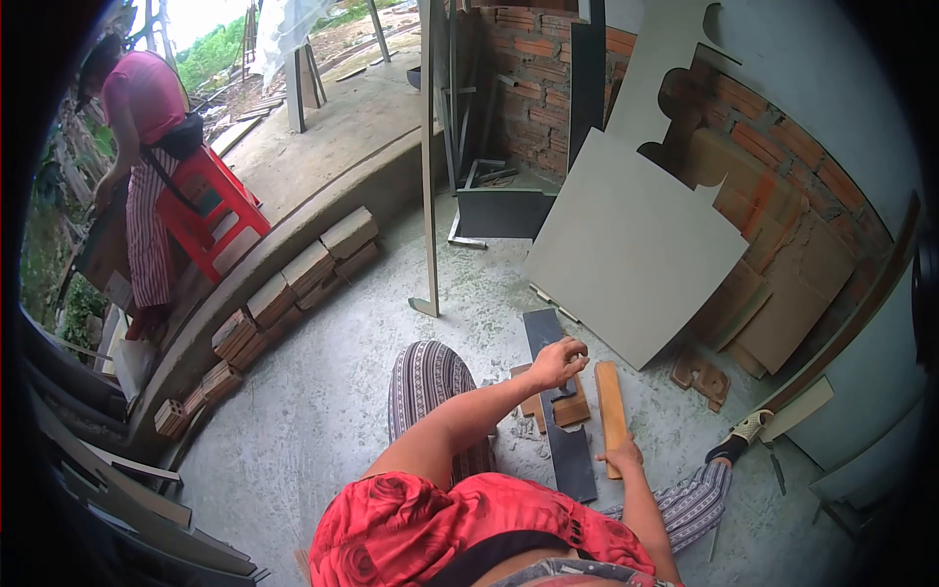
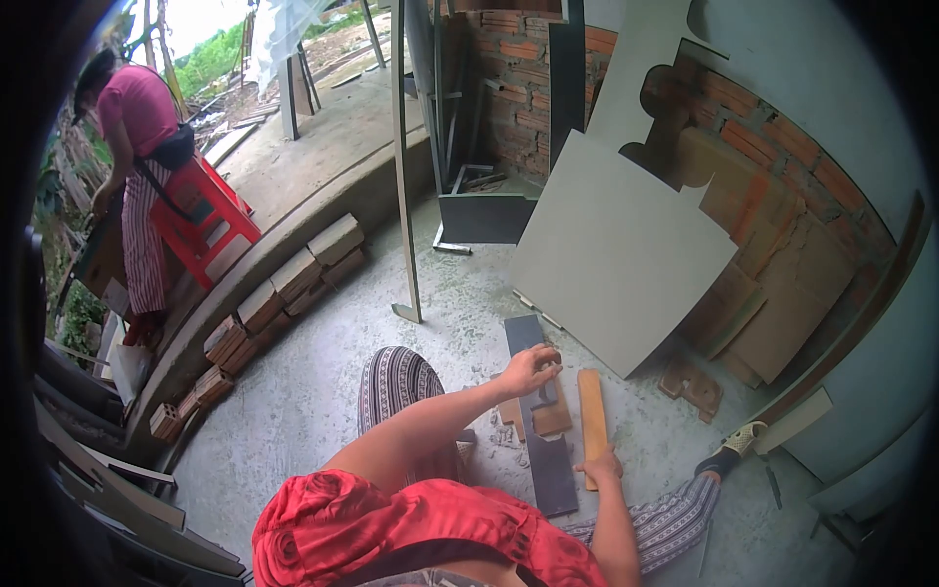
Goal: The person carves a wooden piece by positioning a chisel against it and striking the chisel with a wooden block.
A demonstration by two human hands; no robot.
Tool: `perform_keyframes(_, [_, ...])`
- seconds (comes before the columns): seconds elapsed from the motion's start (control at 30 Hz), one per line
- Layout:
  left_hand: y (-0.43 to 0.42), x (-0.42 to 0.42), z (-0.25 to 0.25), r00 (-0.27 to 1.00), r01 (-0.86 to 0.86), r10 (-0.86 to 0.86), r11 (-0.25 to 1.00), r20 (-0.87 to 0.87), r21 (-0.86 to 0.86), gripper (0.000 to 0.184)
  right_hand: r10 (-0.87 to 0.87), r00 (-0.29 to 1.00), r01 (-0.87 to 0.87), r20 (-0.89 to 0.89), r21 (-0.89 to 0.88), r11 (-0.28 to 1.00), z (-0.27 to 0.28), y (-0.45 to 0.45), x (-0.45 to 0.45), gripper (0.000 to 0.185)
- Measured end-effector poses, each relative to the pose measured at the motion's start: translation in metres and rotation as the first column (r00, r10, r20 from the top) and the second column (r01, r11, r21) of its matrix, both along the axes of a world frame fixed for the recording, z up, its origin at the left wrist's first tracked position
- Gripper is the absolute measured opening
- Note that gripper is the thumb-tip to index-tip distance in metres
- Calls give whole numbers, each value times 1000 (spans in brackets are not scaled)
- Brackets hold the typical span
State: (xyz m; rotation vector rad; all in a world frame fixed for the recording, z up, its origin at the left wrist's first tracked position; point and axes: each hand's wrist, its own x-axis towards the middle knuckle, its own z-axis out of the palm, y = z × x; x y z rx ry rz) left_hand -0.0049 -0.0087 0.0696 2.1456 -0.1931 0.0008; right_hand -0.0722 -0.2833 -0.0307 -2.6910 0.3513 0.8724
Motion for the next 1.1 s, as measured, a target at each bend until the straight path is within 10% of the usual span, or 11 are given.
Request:
perform_keyframes(0.7, [2, -2, 2, 996, 29, -31, 999, 81, 22, 38, -1, 1000, 0, 9, 36, 999, 23, 9, -1, 92])
perform_keyframes(1.1, [2, -2, -27, 983, 22, -58, 979, -176, -202, 36, -115, 988, 99, 99, 153, 983, 32, 6, 4, 71])
